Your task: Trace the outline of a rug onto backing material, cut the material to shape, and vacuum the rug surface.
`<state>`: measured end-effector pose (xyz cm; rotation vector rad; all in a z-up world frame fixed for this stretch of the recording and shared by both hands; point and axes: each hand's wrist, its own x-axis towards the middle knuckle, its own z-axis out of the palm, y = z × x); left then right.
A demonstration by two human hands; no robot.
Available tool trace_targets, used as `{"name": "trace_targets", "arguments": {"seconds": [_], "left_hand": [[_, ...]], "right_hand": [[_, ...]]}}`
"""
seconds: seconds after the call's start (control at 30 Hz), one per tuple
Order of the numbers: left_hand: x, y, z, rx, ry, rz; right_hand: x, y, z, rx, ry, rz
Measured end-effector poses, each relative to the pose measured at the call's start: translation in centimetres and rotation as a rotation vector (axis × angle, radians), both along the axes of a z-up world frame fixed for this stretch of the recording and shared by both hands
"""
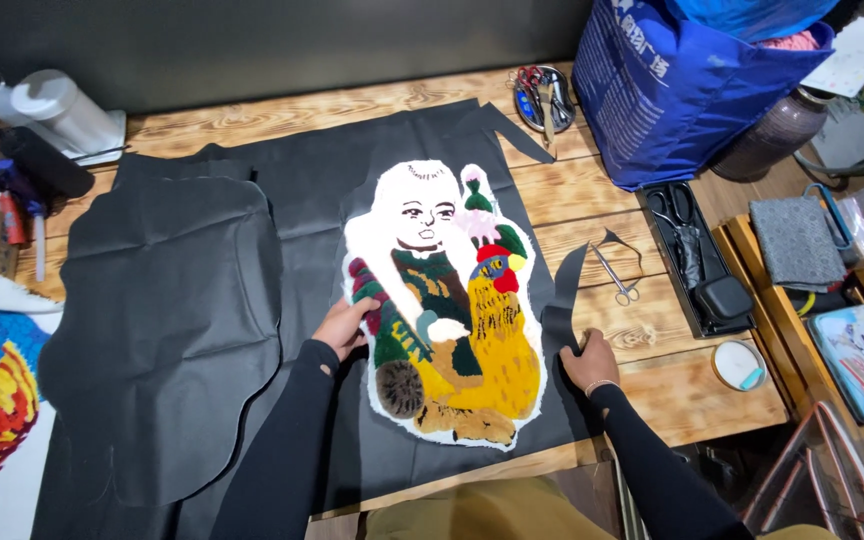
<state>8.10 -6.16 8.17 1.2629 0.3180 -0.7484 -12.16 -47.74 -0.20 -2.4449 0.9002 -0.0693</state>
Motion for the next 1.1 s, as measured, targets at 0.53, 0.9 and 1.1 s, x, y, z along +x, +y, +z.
{"name": "trace_targets", "arguments": {"seconds": [0.53,0.9,1.1], "left_hand": [[4.9,3.7,16.3,-0.352,-0.342,0.009],[3.6,23.1,31.5,-0.119,-0.459,0.022],[4.1,37.6,31.8,0.027,-0.518,0.084]], "right_hand": [[4.1,-2.8,0.2,0.426,0.136,0.083],[-0.3,-0.9,-4.6,-0.125,0.372,-0.077],[-0.5,-0.6,-5.3,0.068,0.337,-0.131]]}}
